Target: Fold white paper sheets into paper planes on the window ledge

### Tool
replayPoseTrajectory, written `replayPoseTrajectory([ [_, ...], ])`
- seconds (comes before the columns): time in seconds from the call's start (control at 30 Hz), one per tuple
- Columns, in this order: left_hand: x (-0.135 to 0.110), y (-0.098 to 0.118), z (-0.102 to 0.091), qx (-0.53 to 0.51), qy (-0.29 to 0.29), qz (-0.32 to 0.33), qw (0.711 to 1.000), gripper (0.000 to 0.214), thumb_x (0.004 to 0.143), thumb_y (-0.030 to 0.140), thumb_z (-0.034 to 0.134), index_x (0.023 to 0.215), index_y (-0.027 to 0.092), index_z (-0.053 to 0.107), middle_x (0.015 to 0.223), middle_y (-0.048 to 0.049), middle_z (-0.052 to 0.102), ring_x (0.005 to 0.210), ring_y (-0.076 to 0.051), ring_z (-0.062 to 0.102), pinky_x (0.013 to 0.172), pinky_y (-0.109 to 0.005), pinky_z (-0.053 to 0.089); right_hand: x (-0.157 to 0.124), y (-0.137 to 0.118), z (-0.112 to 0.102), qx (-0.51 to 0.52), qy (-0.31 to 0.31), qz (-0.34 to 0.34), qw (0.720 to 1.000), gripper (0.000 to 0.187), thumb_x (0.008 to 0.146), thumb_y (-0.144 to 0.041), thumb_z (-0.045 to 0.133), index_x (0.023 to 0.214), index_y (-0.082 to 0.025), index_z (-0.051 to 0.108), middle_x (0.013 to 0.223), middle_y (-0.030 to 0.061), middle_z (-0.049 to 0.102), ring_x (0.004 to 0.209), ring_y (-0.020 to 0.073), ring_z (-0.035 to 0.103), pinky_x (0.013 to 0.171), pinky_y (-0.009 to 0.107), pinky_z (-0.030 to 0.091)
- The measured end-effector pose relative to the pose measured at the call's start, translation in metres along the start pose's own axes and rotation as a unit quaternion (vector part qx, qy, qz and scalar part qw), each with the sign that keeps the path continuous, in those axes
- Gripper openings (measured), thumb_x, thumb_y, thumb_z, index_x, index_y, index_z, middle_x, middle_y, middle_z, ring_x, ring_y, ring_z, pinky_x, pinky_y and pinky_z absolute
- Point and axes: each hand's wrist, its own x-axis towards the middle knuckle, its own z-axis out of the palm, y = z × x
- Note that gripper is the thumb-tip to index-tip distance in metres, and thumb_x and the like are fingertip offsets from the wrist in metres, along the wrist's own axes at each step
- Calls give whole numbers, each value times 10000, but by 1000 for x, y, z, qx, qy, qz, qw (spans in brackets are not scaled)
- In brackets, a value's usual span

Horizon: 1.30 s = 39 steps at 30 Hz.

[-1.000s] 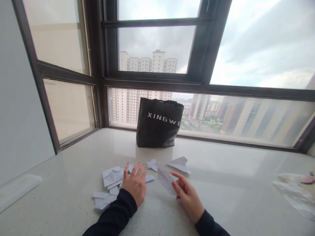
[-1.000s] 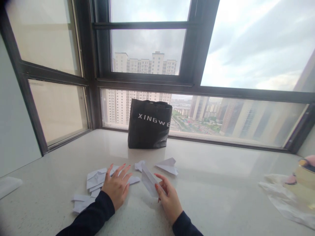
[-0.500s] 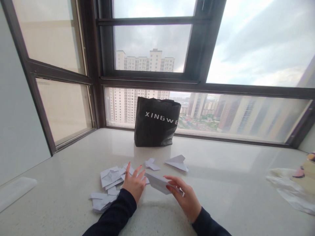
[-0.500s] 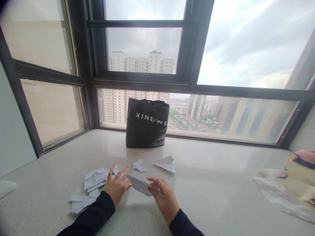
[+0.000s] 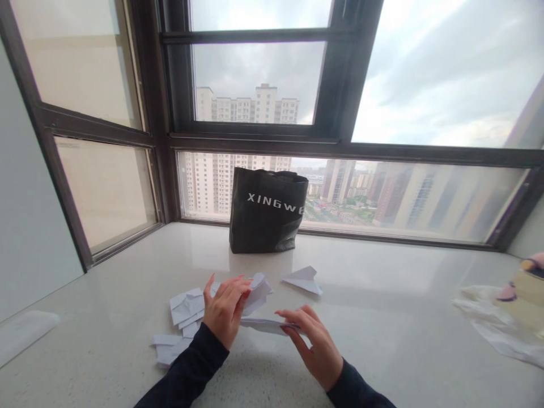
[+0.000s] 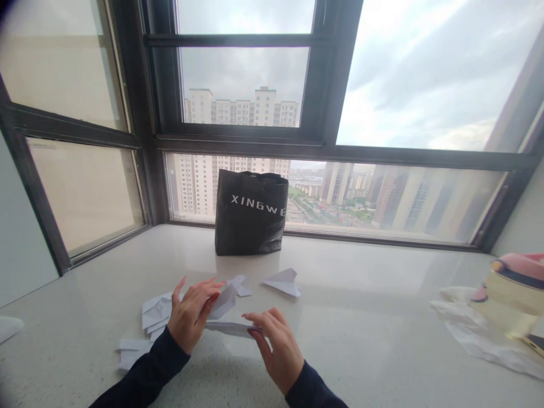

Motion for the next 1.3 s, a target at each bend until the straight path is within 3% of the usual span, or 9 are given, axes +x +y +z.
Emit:
replayPoseTrajectory([
  [0.13,-5,-3,11,-28,-79,54,995,204,807,241,371,781,267,572,1078,26,562,1091,-180,387,953,-429,93,-2,6,-1,-21,39,-4,999,304,831,-212,400,1134,-196,415,734,44,548,722,184,502,666,333,443],
  [0.27,-10,-1,15,-52,-145,65,986,217,816,210,346,815,258,558,949,17,619,966,-174,488,937,-448,123,-1,6,-3,-86,13,-21,996,374,819,-224,439,1187,-222,372,736,35,562,706,193,485,671,354,416],
  [0.4,-12,5,14,-65,-228,122,964,256,818,160,312,855,231,554,781,8,642,724,-130,561,843,-343,296,1,2,-2,-138,-31,-36,989,177,805,-242,481,965,-231,555,671,23,556,656,181,451,639,324,380],
  [0.5,-9,2,10,-21,-200,100,974,268,817,155,307,868,223,562,779,-5,643,717,-142,565,765,-308,349,2,5,-3,-137,-7,-1,991,155,817,-260,456,754,-210,588,638,24,540,648,177,446,624,307,363],
  [0.63,-2,-10,3,68,-93,21,993,302,813,113,288,848,195,576,812,-35,650,799,-176,564,863,-389,283,3,20,-6,-78,58,84,992,227,819,-334,426,719,-189,569,636,30,537,633,178,460,616,300,371],
  [0.77,-3,-11,4,44,-34,3,998,360,774,85,299,1083,163,468,1077,-75,563,1020,-203,471,935,-436,199,2,30,-6,8,112,175,978,307,789,-444,421,750,-174,562,668,44,540,655,190,477,583,282,384],
  [0.97,-7,4,5,-123,-36,-36,991,517,713,125,356,1221,115,266,1130,-120,503,921,-186,531,841,-351,375,1,27,1,112,61,215,968,348,752,-498,433,743,-165,535,609,18,515,577,163,480,515,247,384],
  [1.1,-5,6,3,-249,-71,-96,961,308,755,171,354,1050,146,441,902,-74,611,602,-128,597,635,-260,470,0,30,3,48,57,211,975,304,751,-446,454,856,-170,528,639,9,507,590,162,487,540,254,404],
  [1.3,-7,1,12,-316,-117,-130,933,211,724,127,367,876,161,509,784,-43,617,629,-141,613,613,-239,476,0,33,-3,-78,83,149,982,333,775,-336,446,1061,-165,463,615,-11,460,555,151,479,549,261,408],
])
